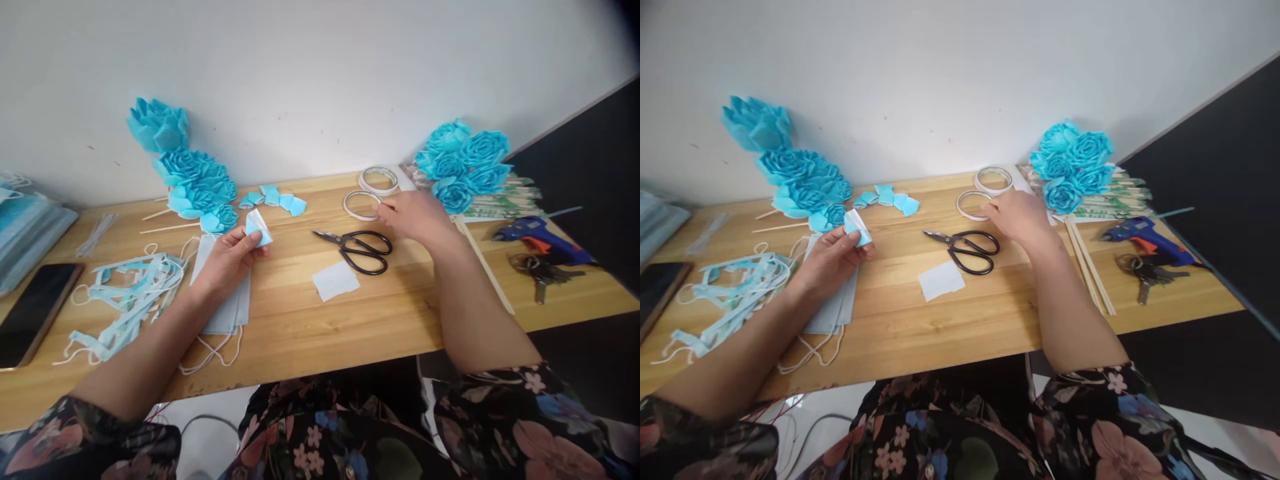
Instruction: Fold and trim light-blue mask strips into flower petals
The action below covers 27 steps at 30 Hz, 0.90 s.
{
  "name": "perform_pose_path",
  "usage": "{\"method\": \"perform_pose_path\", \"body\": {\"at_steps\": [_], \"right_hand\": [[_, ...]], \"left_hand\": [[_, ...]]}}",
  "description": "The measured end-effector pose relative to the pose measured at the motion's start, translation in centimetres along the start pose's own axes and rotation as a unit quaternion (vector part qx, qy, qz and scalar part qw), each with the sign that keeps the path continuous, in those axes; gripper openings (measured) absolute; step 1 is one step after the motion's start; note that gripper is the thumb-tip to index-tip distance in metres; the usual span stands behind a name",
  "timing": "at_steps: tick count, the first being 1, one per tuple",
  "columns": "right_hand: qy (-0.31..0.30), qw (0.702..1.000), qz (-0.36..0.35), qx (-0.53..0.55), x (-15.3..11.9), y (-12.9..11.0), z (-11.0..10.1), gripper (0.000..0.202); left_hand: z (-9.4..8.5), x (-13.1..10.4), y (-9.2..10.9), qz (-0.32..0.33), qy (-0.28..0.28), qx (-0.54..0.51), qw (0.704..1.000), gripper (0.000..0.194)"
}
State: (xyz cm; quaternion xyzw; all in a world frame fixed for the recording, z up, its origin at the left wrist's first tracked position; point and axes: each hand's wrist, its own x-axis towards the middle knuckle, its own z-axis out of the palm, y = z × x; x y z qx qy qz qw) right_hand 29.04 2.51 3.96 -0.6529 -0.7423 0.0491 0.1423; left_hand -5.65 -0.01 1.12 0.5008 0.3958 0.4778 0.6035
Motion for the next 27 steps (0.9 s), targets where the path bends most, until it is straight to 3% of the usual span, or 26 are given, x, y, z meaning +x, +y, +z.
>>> {"method": "perform_pose_path", "body": {"at_steps": [2, 4, 6, 9, 15, 19, 27], "right_hand": [[0.048, 0.998, 0.026, 0.009, -0.2, -1.2, -0.1, 0.035], [0.051, 0.992, -0.006, 0.119, -0.6, -3.2, 0.1, 0.033], [0.023, 0.954, -0.049, 0.295, -1.2, -5.5, 0.6, 0.030], [-0.053, 0.893, -0.073, 0.440, -1.9, -8.1, 1.6, 0.031], [-0.174, 0.829, -0.105, 0.521, -2.4, -10.7, 1.8, 0.035], [-0.222, 0.813, -0.128, 0.522, -2.2, -11.6, 1.1, 0.031], [-0.135, 0.837, -0.088, 0.523, -1.2, -11.5, 1.8, 0.020]], "left_hand": [[0.0, 0.0, 0.0, -0.002, 0.000, 0.005, 1.000, 0.035], [0.1, -0.1, 0.0, -0.007, -0.004, 0.018, 1.000, 0.034], [0.2, -0.2, -0.1, -0.003, -0.010, 0.041, 0.999, 0.034], [0.6, -0.5, 0.0, 0.021, -0.026, 0.080, 0.996, 0.034], [2.1, -0.9, 2.0, 0.063, -0.060, 0.157, 0.984, 0.036], [3.2, -0.9, 3.3, 0.065, -0.079, 0.185, 0.977, 0.031], [4.7, 0.5, 2.5, 0.071, -0.040, 0.283, 0.956, 0.027]]}}
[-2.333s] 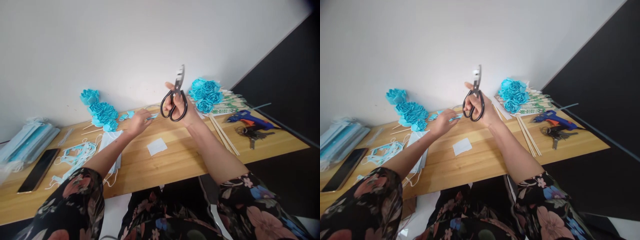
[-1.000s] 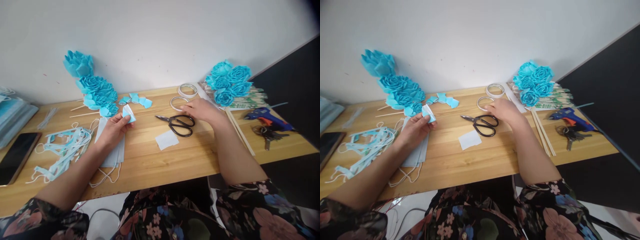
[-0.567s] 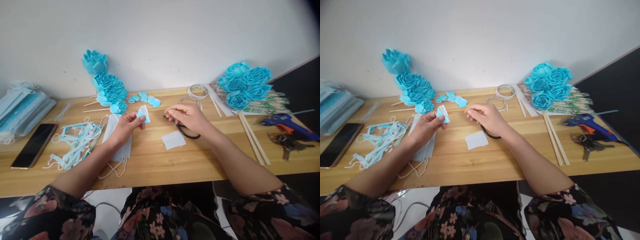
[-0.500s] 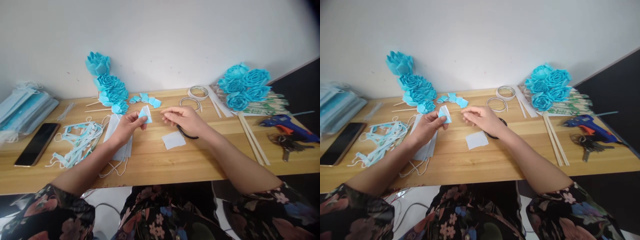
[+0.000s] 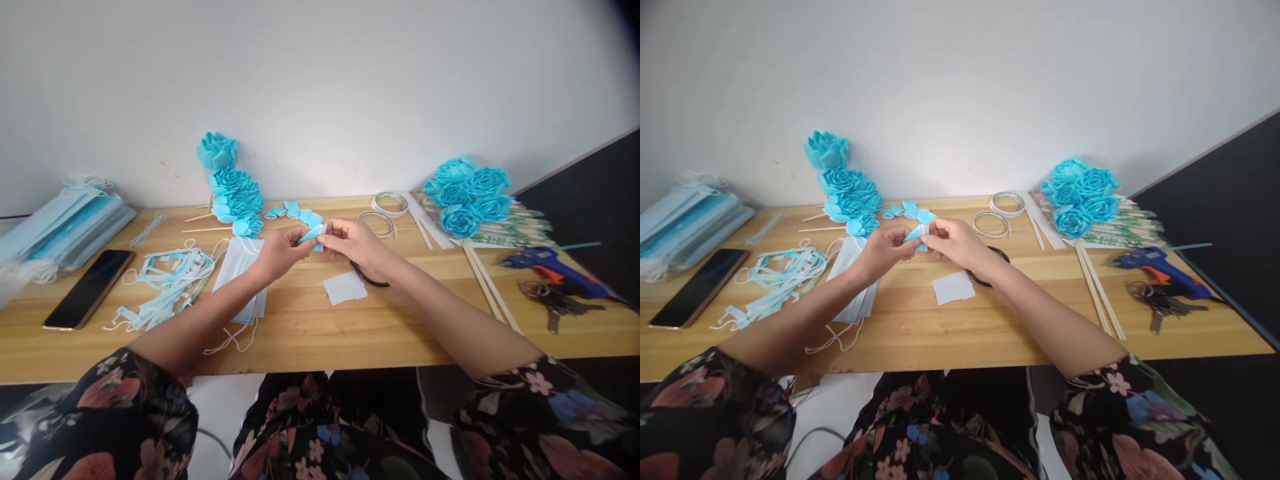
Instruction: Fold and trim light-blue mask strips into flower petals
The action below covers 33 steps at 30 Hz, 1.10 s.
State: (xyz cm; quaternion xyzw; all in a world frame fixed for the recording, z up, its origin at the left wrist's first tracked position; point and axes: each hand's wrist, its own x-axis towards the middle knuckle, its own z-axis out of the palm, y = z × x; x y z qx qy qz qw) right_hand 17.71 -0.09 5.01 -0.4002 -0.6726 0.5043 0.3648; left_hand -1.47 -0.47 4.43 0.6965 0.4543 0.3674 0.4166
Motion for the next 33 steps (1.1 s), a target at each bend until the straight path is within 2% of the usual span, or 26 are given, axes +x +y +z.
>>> {"method": "perform_pose_path", "body": {"at_steps": [3, 6, 11, 16, 26, 33], "right_hand": [[0.032, 0.999, 0.013, 0.021, -0.1, 0.9, -0.1, 0.025], [0.040, 0.998, 0.008, 0.051, -0.4, 1.4, -0.3, 0.025], [0.040, 0.997, -0.007, 0.068, -0.9, 1.8, -0.6, 0.029], [0.008, 0.999, 0.001, 0.031, -0.7, 2.1, 0.2, 0.025], [0.002, 1.000, 0.000, -0.007, -0.9, 2.9, 0.0, 0.028], [0.048, 0.998, -0.005, -0.042, -0.9, 2.7, 0.1, 0.026]], "left_hand": [[0.7, 0.5, -0.4, -0.017, -0.015, -0.020, 1.000, 0.027], [1.0, 0.7, -0.7, -0.036, -0.028, -0.085, 0.995, 0.028], [0.8, 0.4, -1.0, -0.046, -0.015, -0.148, 0.988, 0.032], [1.0, 0.3, -1.5, -0.044, -0.025, -0.152, 0.987, 0.037], [0.8, 0.3, -2.3, -0.038, -0.105, -0.126, 0.986, 0.040], [0.6, 0.3, -2.1, -0.047, -0.103, -0.139, 0.984, 0.047]]}}
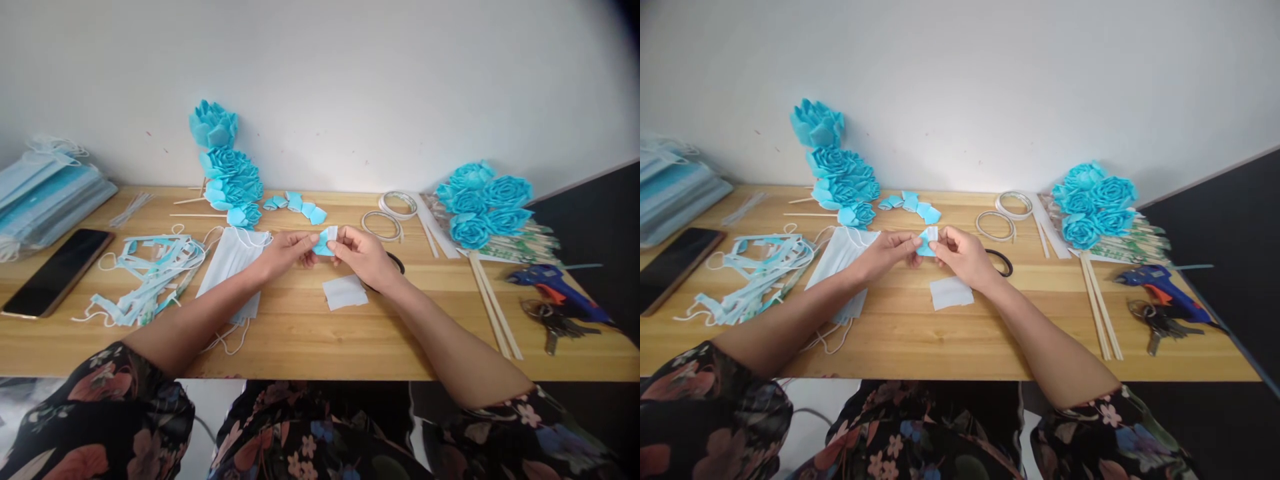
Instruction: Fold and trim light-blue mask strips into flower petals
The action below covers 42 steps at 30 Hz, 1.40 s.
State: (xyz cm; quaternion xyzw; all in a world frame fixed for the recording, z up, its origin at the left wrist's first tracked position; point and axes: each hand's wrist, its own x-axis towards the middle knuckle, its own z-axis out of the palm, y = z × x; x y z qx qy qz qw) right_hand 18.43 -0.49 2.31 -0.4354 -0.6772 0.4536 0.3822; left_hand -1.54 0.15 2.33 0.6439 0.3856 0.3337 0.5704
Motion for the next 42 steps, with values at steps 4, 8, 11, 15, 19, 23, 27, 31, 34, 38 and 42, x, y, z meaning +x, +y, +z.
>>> {"method": "perform_pose_path", "body": {"at_steps": [4, 8, 11, 15, 19, 23, 27, 31, 34, 38, 42], "right_hand": [[0.020, 1.000, 0.002, 0.003, 0.0, -0.1, 0.1, 0.023], [0.023, 1.000, -0.005, 0.003, 0.0, -0.1, 0.3, 0.022], [0.020, 1.000, -0.005, -0.001, -0.1, 0.1, 0.6, 0.024], [0.021, 1.000, 0.001, 0.011, -0.1, 0.2, 0.8, 0.028], [0.027, 0.999, 0.010, 0.030, -0.1, -0.2, 0.8, 0.029], [0.050, 0.999, -0.001, 0.019, -0.2, -0.2, 0.8, 0.022], [0.094, 0.995, -0.024, -0.031, -0.4, 0.2, 1.0, 0.016], [0.124, 0.981, -0.087, -0.124, -0.5, 0.1, 1.1, 0.011], [0.126, 0.956, -0.176, -0.199, -0.6, -0.2, 0.7, 0.010], [0.105, 0.926, -0.251, -0.262, -0.6, -0.4, 0.1, 0.020], [0.097, 0.909, -0.264, -0.307, -0.6, -0.1, -0.1, 0.029]], "left_hand": [[-0.1, 0.1, -0.2, 0.003, 0.023, -0.044, 0.999, 0.051], [0.0, 0.2, -0.2, -0.002, 0.011, -0.019, 1.000, 0.045], [0.1, 0.1, -0.1, -0.005, 0.010, -0.006, 1.000, 0.040], [0.3, 0.0, -0.1, -0.004, 0.017, 0.002, 1.000, 0.037], [0.5, -0.1, -0.1, -0.010, 0.020, 0.013, 1.000, 0.034], [0.8, -0.2, -0.1, -0.012, 0.012, 0.036, 0.999, 0.034], [0.9, -0.2, 0.0, -0.010, 0.005, 0.041, 0.999, 0.036], [0.8, -0.2, 0.1, -0.014, 0.002, 0.025, 1.000, 0.036], [0.7, -0.2, 0.2, -0.023, -0.002, 0.005, 1.000, 0.035], [0.6, -0.3, 0.4, -0.021, -0.002, -0.023, 1.000, 0.034], [0.6, -0.3, 0.4, -0.012, 0.002, -0.038, 0.999, 0.036]]}}
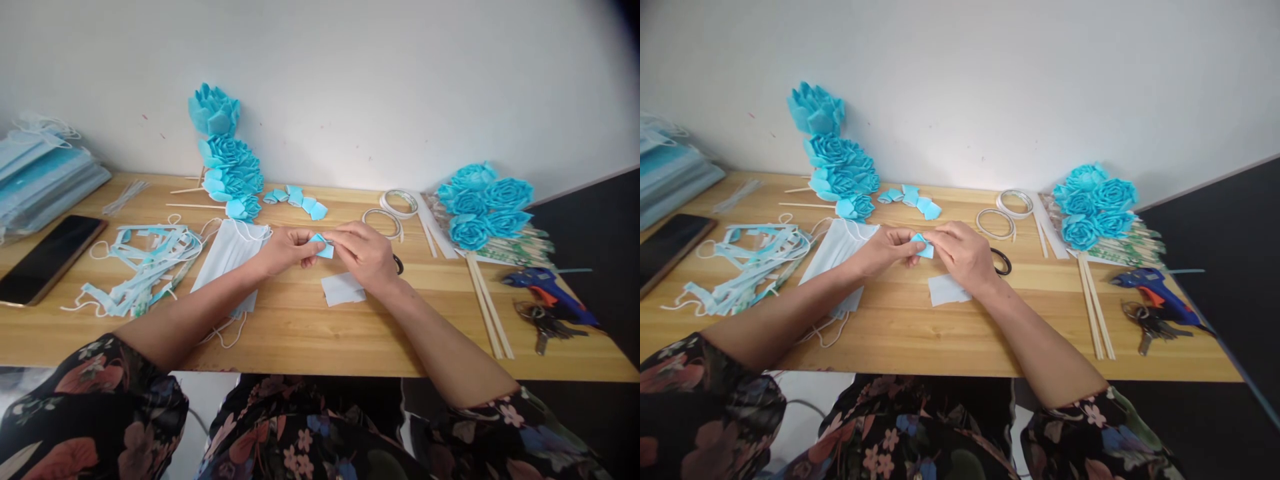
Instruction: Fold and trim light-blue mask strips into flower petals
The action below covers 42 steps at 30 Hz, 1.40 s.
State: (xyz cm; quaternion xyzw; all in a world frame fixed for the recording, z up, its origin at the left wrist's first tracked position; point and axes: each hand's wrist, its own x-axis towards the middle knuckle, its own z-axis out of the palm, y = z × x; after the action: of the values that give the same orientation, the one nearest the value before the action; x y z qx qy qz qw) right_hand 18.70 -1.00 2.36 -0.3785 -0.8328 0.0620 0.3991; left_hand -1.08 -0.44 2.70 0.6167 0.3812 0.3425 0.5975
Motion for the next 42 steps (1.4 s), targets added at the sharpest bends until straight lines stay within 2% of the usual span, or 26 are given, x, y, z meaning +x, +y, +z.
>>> {"method": "perform_pose_path", "body": {"at_steps": [6, 19, 22, 24, 26, 29, 31, 33, 37, 42], "right_hand": [[0.004, 1.000, -0.026, -0.009, -0.13, 0.24, 0.22, 0.032], [-0.002, 1.000, -0.008, -0.028, -0.04, 0.09, 0.12, 0.034], [-0.005, 1.000, 0.009, 0.013, -0.06, -0.07, 0.14, 0.032], [-0.010, 0.996, 0.053, 0.077, -0.05, -0.18, 0.10, 0.032], [-0.018, 0.977, 0.135, 0.163, 0.00, -0.22, 0.03, 0.031], [-0.037, 0.919, 0.256, 0.297, 0.19, -0.17, -0.05, 0.033], [-0.061, 0.880, 0.298, 0.365, 0.34, -0.11, -0.04, 0.036], [-0.086, 0.853, 0.319, 0.405, 0.45, -0.09, -0.01, 0.038], [-0.106, 0.831, 0.338, 0.428, 0.53, -0.21, -0.04, 0.036], [-0.120, 0.833, 0.350, 0.411, 0.79, -0.72, -0.45, 0.026]], "left_hand": [[0.01, -0.04, 0.14, 0.001, -0.003, -0.005, 1.000, 0.037], [0.18, -0.16, 0.06, -0.005, 0.003, -0.015, 1.000, 0.045], [0.13, -0.11, 0.03, -0.002, 0.015, -0.010, 1.000, 0.043], [0.05, -0.07, 0.01, 0.003, 0.024, -0.012, 1.000, 0.041], [-0.04, -0.04, -0.02, 0.009, 0.031, -0.012, 0.999, 0.039], [-0.15, -0.01, -0.10, 0.017, 0.034, 0.004, 0.999, 0.037], [-0.18, 0.02, -0.21, 0.019, 0.034, 0.021, 0.999, 0.036], [-0.17, 0.07, -0.37, 0.019, 0.031, 0.038, 0.999, 0.035], [-0.14, 0.15, -0.60, 0.019, 0.025, 0.065, 0.997, 0.033], [-0.13, 0.15, -0.52, 0.026, 0.027, 0.086, 0.996, 0.032]]}}
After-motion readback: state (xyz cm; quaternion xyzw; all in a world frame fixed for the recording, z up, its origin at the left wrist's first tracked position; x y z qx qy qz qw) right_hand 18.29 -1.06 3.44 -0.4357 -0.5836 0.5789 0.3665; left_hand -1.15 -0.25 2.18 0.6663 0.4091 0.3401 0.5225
